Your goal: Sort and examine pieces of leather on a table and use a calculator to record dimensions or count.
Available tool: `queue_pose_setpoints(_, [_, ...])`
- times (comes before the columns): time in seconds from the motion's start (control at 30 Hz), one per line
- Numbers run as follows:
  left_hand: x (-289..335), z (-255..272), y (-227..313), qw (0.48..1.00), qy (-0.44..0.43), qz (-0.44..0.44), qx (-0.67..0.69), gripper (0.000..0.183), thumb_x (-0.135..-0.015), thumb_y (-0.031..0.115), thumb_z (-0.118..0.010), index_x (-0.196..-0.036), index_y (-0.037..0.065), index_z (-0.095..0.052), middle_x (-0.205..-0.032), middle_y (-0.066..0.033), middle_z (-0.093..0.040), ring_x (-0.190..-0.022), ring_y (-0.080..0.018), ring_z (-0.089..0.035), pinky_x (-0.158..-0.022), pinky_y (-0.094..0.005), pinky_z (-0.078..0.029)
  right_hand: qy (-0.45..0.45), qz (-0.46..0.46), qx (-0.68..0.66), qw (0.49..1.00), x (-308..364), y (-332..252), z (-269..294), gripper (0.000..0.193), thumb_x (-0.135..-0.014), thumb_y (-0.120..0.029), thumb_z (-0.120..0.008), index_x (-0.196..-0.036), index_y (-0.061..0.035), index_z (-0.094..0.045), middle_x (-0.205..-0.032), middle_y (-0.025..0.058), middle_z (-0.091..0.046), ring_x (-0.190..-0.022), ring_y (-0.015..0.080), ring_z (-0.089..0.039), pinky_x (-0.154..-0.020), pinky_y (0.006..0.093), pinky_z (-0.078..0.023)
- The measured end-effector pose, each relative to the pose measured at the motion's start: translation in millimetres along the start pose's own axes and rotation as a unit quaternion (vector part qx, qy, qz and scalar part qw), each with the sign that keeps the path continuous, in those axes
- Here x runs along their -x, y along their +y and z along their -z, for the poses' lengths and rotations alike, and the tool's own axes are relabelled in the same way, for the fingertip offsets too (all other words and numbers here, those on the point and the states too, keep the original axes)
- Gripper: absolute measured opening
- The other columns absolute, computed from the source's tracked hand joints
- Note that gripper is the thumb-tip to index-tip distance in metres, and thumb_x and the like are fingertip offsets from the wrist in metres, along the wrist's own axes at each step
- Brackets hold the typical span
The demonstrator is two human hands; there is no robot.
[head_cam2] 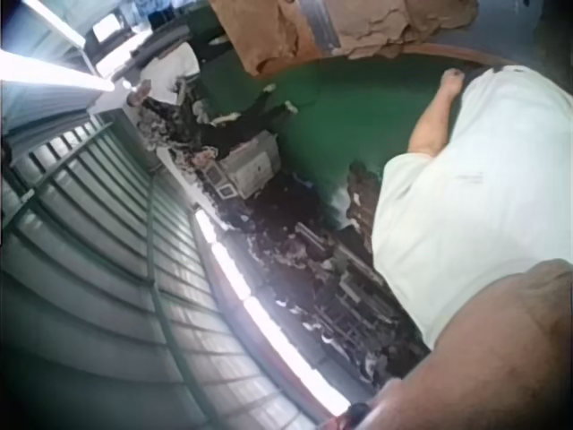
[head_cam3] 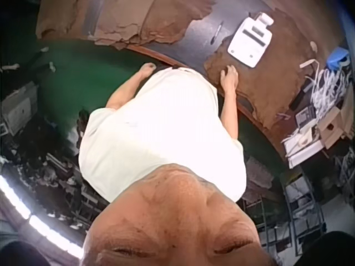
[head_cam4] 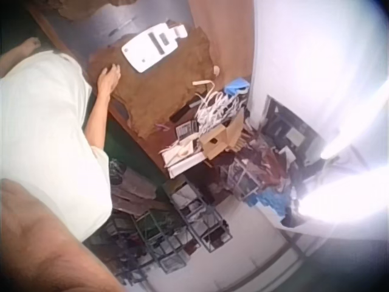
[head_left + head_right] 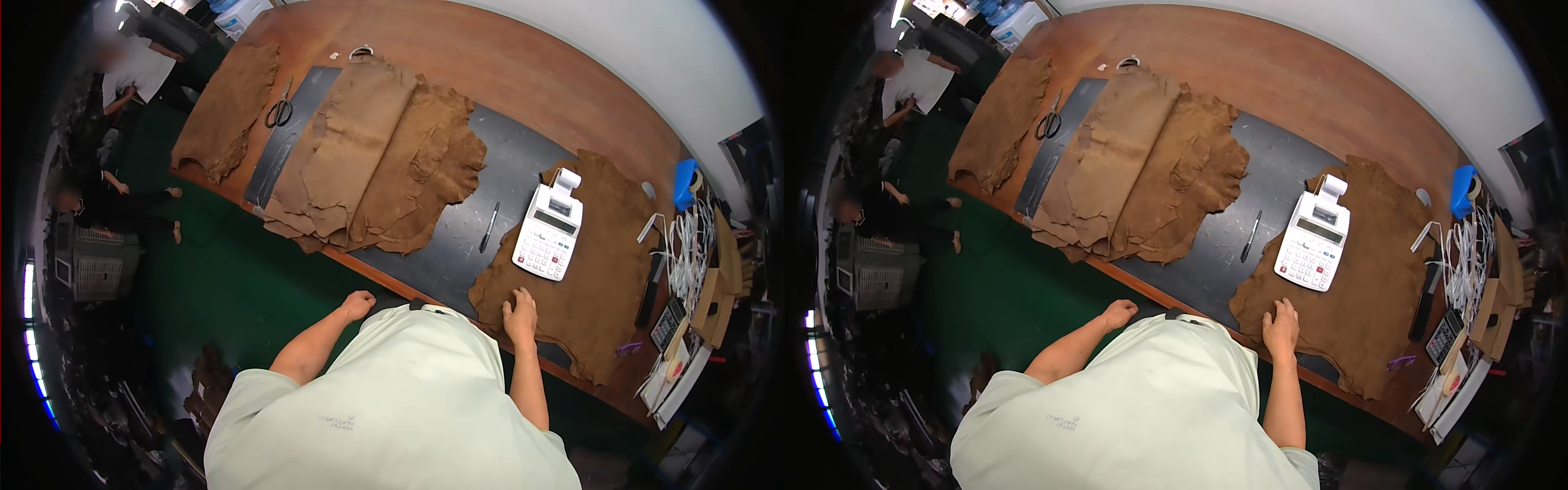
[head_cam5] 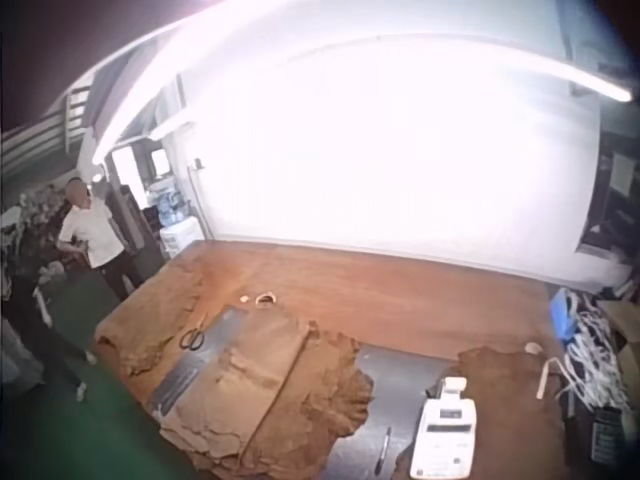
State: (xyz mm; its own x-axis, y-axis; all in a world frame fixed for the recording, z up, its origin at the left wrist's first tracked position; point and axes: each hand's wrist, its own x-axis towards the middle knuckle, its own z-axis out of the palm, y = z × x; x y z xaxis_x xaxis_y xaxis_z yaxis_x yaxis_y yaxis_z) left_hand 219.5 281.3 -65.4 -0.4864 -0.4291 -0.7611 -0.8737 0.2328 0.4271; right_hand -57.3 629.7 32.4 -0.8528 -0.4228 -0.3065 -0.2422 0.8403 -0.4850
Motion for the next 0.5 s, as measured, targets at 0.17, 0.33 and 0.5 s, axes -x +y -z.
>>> queue_pose_setpoints(0.17, [4, 15, 34, 0.997, -0.023, -0.023, -0.071, 0.035, -0.089, 0.028, -0.06, -0.111, 0.005, -0.073, -0.116, -0.0197, -0.07, -0.112, -0.0364, -0.064, -0.098, -0.0419, -0.05, -0.012, -0.004, -0.016, 1.0, -1, 4, 2, 0.043, -0.09, -0.015, -0.066, -0.128, 0.0027, -0.06, -0.142, 0.0213, -0.053, -0.131, 0.0381, -0.049, -0.11, 0.0436, -0.04])
queue_pose_setpoints(0.33, [2, 38, 89, 0.98, -0.084, -0.102, -0.148, 0.037, -0.094, 0.033, -0.059, -0.102, 0.0, -0.073, -0.107, -0.0229, -0.071, -0.105, -0.0392, -0.065, -0.092, -0.0453, -0.051, 0.003, -0.005, -0.002, 1.0, 0, 17, 0, 0.04, -0.091, -0.015, -0.065, -0.127, 0.0013, -0.061, -0.142, 0.0199, -0.053, -0.126, 0.0367, -0.054, -0.108, 0.0425, -0.043])
queue_pose_setpoints(0.5, [17, 51, 137, 0.983, -0.075, -0.13, -0.106, 0.032, -0.096, 0.028, -0.059, -0.099, -0.001, -0.071, -0.093, -0.0221, -0.072, -0.089, -0.0347, -0.071, -0.079, -0.0428, -0.054, 0.044, 0.022, -0.074, 0.996, -32, -12, 15, 0.041, -0.094, -0.018, -0.061, -0.131, -0.0016, -0.057, -0.146, 0.018, -0.049, -0.118, 0.0394, -0.059, -0.096, 0.0462, -0.051])
